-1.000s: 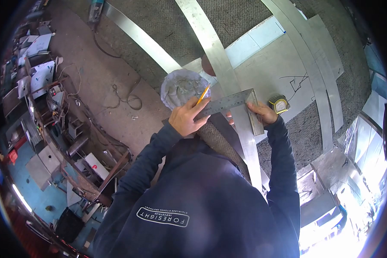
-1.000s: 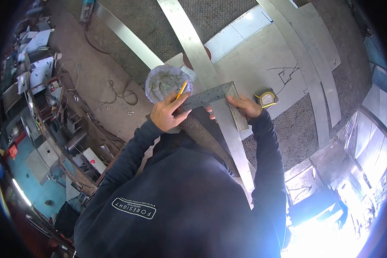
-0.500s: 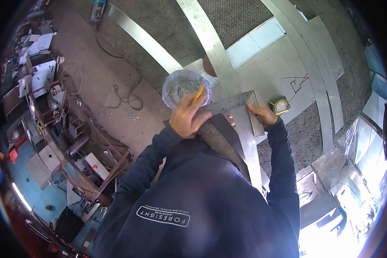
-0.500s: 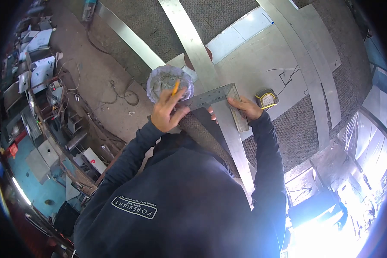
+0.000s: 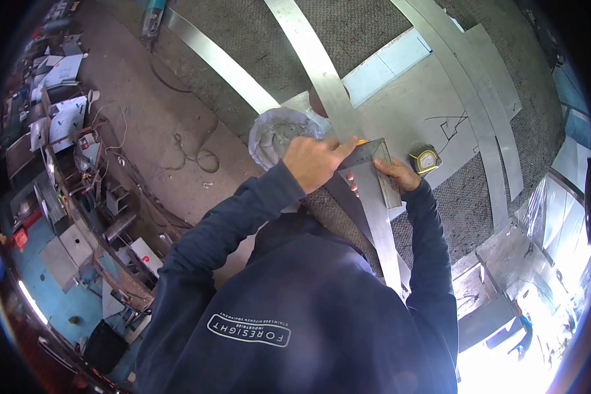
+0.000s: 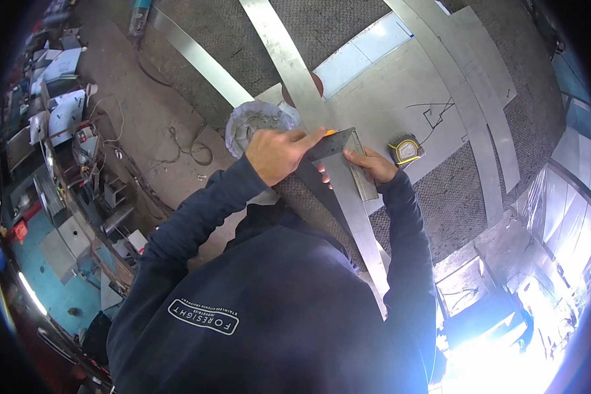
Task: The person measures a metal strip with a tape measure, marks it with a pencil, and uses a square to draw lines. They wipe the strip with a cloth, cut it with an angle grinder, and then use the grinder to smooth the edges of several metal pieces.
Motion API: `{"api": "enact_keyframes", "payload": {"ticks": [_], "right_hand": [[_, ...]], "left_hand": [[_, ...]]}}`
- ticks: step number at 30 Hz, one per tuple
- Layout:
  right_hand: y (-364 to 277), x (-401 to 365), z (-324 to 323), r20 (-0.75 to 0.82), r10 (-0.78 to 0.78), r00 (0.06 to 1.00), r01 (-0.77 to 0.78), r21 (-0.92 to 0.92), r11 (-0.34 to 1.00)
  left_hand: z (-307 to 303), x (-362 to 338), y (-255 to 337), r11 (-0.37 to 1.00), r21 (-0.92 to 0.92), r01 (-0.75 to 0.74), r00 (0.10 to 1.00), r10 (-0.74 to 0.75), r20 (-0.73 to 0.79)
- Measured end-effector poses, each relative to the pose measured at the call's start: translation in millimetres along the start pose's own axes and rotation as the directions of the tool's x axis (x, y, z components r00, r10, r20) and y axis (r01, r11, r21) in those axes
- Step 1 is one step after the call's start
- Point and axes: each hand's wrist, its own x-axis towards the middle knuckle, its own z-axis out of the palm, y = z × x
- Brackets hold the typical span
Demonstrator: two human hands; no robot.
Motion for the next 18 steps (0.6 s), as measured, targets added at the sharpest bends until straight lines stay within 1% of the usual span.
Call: {"api": "enact_keyframes", "payload": {"ticks": [2, 3, 5, 6, 8, 9, 11, 12, 14, 15, 17, 18], "right_hand": [[-2.7, -2.7, 3.9, -0.017, 0.005, 1.000, -0.004, 0.017, 1.000], [-1.4, -4.5, 1.2, -0.020, 0.003, 1.000, -0.003, 0.016, 1.000], [1.1, -6.6, -5.1, -0.058, 0.038, 0.998, -0.036, 0.035, 0.999], [0.5, -8.4, -4.5, -0.055, 0.040, 0.998, -0.038, 0.034, 0.999], [-5.5, -7.4, 0.4, 0.009, -0.005, 1.000, 0.005, 0.008, 1.000], [-2.6, -7.7, 0.7, 0.008, -0.008, 1.000, 0.008, 0.011, 1.000], [-1.7, -9.0, -0.5, -0.047, 0.003, 0.999, -0.003, 0.000, 1.000], [-3.6, -10.0, 0.7, -0.050, 0.002, 0.999, -0.002, -0.004, 1.000], [-9.3, -10.8, 12.3, -0.042, -0.044, 0.998, 0.041, -0.062, 0.997], [-12.1, -11.9, 15.4, -0.041, -0.043, 0.998, 0.040, -0.063, 0.997], [-14.8, -11.5, 19.1, -0.024, -0.058, 0.998, 0.056, -0.076, 0.996], [-12.5, -10.3, 16.5, -0.021, -0.057, 0.998, 0.056, -0.072, 0.996]], "left_hand": [[-6.4, -14.6, -0.1, 0.993, 0.111, -0.045, 0.999, 0.041, 0.036], [-14.9, -26.2, -5.3, 0.993, 0.109, -0.047, 0.998, 0.044, 0.035], [-32.8, -46.1, -18.1, 0.973, 0.229, -0.036, 0.973, -0.018, 0.228], [-33.8, -47.2, -15.2, 0.972, 0.231, -0.032, 0.974, -0.022, 0.227], [-39.3, -43.3, -13.5, 0.982, 0.190, 0.023, 0.991, -0.048, 0.129], [-39.9, -38.5, -9.1, 0.982, 0.190, 0.019, 0.990, -0.045, 0.132], [-42.7, -15.9, 4.9, 0.995, 0.075, 0.069, 0.997, -0.071, 0.019], [-39.5, -12.0, 4.9, 0.995, 0.073, 0.067, 0.998, -0.068, 0.015], [-33.7, -9.3, 4.4, 0.998, 0.005, 0.062, 0.997, -0.062, -0.040], [-33.6, -9.1, 4.7, 0.998, 0.006, 0.063, 0.997, -0.063, -0.041], [-34.6, -10.0, 4.7, 0.993, -0.076, 0.091, 0.990, -0.099, -0.105], [-34.4, -11.0, 5.3, 0.993, -0.074, 0.094, 0.990, -0.101, -0.101]]}}
